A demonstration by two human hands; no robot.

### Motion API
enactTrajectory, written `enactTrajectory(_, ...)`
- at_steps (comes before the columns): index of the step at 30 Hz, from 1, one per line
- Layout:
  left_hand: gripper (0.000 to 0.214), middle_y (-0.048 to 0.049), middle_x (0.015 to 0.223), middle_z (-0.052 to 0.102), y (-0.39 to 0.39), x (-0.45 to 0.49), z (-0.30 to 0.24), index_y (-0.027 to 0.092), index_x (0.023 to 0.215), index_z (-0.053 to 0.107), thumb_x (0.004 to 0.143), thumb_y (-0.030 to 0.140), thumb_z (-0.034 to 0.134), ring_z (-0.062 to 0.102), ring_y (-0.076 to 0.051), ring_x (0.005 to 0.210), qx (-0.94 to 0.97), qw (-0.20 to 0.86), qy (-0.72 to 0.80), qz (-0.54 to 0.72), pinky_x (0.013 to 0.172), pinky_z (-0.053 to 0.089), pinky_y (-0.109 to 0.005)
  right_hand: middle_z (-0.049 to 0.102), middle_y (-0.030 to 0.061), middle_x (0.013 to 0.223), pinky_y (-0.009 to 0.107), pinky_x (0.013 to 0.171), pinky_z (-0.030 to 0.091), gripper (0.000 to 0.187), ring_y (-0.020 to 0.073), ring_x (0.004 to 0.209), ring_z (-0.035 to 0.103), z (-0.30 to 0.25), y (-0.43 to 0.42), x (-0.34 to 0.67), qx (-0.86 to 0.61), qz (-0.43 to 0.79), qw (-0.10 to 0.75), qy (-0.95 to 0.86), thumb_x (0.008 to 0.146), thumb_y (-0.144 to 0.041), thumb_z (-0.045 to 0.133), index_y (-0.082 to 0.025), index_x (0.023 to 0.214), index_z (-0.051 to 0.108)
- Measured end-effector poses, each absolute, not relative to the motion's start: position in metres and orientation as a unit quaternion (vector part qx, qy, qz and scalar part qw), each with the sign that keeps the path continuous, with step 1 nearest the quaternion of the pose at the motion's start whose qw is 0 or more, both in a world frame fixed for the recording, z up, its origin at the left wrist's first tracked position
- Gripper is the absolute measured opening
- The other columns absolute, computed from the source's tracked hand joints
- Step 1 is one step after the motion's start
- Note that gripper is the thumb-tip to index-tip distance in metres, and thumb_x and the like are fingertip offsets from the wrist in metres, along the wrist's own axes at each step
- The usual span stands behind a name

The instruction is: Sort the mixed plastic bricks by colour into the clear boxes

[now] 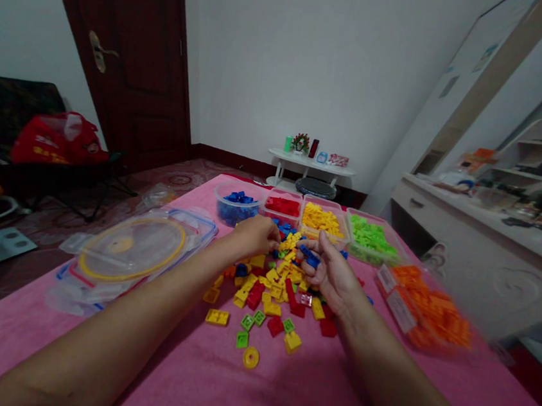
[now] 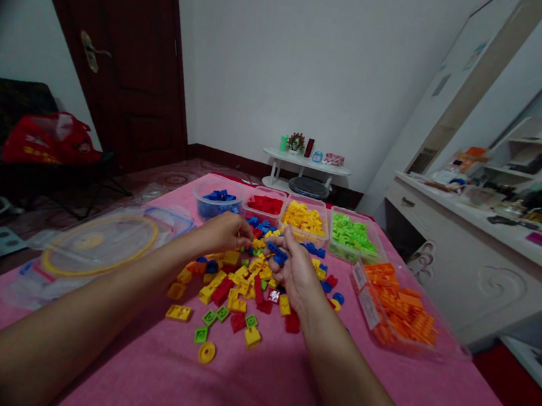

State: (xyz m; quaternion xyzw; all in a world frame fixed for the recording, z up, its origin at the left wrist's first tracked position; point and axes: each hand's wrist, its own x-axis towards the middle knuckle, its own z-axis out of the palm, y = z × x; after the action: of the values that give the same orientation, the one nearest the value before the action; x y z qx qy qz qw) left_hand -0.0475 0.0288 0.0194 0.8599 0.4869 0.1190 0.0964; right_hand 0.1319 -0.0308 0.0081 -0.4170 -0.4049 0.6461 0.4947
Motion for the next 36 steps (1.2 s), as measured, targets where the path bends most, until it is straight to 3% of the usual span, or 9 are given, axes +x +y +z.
enactTrajectory(5, 0.037, -0.0048, 0.1, 0.07, 0.027, -0.039, -0.005, 0.028, 0.101, 0.071, 0.07, 0.015, 0.057, 0.064, -0.021, 0.087, 0.876, 0.042, 0.471, 0.1, 0.07, 0.045, -0.026, 0.057, 0.0008, 0.067, 0.016, 0.033, 0.021, 0.04, 0.0052, 0.041, 0.035, 0.008, -0.031, 0.131, -0.414, 0.643, 0.497, -0.41, 0.077, -0.056, 0.055, -0.016, 0.081, 0.058)
enactTrajectory(10, 0.025, -0.0068, 0.094, 0.071, 0.027, -0.038, -0.006, 0.023, 0.092, 0.074, 0.071, 0.02, 0.061, 0.064, -0.021, 0.084, 0.875, 0.027, 0.469, 0.116, 0.069, 0.045, -0.027, 0.057, 0.0009, 0.067, 0.015, 0.033, 0.022, 0.039, 0.0045, 0.041, 0.037, 0.003, -0.03, 0.128, -0.415, 0.646, 0.5, -0.4, 0.078, -0.055, 0.055, -0.016, 0.083, 0.059)
enactTrajectory(17, 0.03, -0.0039, 0.082, 0.072, 0.019, -0.042, 0.037, 0.015, 0.098, 0.071, 0.069, 0.024, 0.068, 0.062, -0.014, 0.07, 0.864, 0.231, 0.369, 0.253, 0.063, 0.045, -0.022, 0.057, -0.0008, 0.067, 0.014, 0.032, 0.024, 0.032, 0.0067, 0.043, 0.044, -0.003, -0.033, 0.118, -0.397, 0.698, 0.502, -0.322, 0.081, -0.051, 0.055, -0.019, 0.086, 0.053)
enactTrajectory(22, 0.024, -0.0052, 0.082, 0.071, 0.006, -0.041, 0.056, 0.012, 0.093, 0.07, 0.076, 0.029, 0.063, 0.062, -0.011, 0.069, 0.815, 0.351, 0.306, 0.345, 0.064, 0.047, -0.022, 0.058, -0.0014, 0.071, 0.012, 0.034, 0.022, 0.027, 0.005, 0.046, 0.045, -0.002, -0.036, 0.112, -0.34, 0.734, 0.489, -0.328, 0.074, -0.039, 0.067, -0.021, 0.09, 0.054)
enactTrajectory(25, 0.026, -0.0063, 0.078, 0.07, 0.007, -0.048, 0.067, 0.009, 0.088, 0.068, 0.08, 0.032, 0.058, 0.059, -0.009, 0.062, 0.735, 0.346, 0.36, 0.458, 0.058, 0.045, -0.019, 0.058, -0.0028, 0.069, 0.012, 0.035, 0.017, 0.024, 0.0025, 0.042, 0.036, -0.004, -0.034, 0.1, -0.387, 0.669, 0.447, -0.452, 0.071, -0.033, 0.07, -0.02, 0.086, 0.056)
enactTrajectory(28, 0.031, -0.0062, 0.075, 0.068, 0.014, -0.063, 0.073, 0.008, 0.091, 0.067, 0.083, 0.035, 0.054, 0.055, -0.008, 0.056, 0.707, 0.316, 0.416, 0.476, 0.05, 0.04, -0.018, 0.062, -0.0005, 0.07, 0.017, 0.044, 0.034, 0.013, 0.0065, 0.05, 0.047, -0.005, -0.029, 0.078, -0.43, 0.521, 0.363, -0.642, 0.073, -0.029, 0.066, -0.018, 0.079, 0.062)
enactTrajectory(30, 0.029, -0.006, 0.072, 0.068, 0.02, -0.074, 0.072, 0.009, 0.088, 0.068, 0.081, 0.034, 0.056, 0.056, -0.009, 0.057, 0.743, 0.265, 0.447, 0.422, 0.051, 0.04, -0.019, 0.068, 0.0032, 0.082, 0.025, 0.065, 0.046, 0.013, 0.0141, 0.071, 0.06, -0.004, -0.025, 0.062, -0.435, 0.369, 0.298, -0.765, 0.071, -0.022, 0.064, -0.019, 0.083, 0.068)
enactTrajectory(32, 0.022, -0.0059, 0.072, 0.068, 0.026, -0.083, 0.069, 0.011, 0.083, 0.071, 0.076, 0.029, 0.06, 0.058, -0.012, 0.062, 0.785, 0.179, 0.484, 0.342, 0.056, 0.041, -0.021, 0.069, 0.0069, 0.094, 0.034, 0.079, 0.046, 0.024, 0.023, 0.089, 0.062, 0.0, -0.023, 0.048, -0.455, 0.217, 0.209, -0.838, 0.069, -0.019, 0.065, -0.021, 0.092, 0.07)
enactTrajectory(36, 0.019, -0.0059, 0.078, 0.07, 0.03, -0.089, 0.061, 0.018, 0.084, 0.074, 0.071, 0.026, 0.063, 0.061, -0.016, 0.07, 0.799, 0.057, 0.556, 0.22, 0.062, 0.042, -0.025, 0.069, 0.0145, 0.098, 0.039, 0.075, 0.046, 0.029, 0.0322, 0.092, 0.063, 0.012, -0.026, 0.032, -0.505, 0.063, 0.042, -0.86, 0.069, -0.023, 0.067, -0.02, 0.098, 0.071)
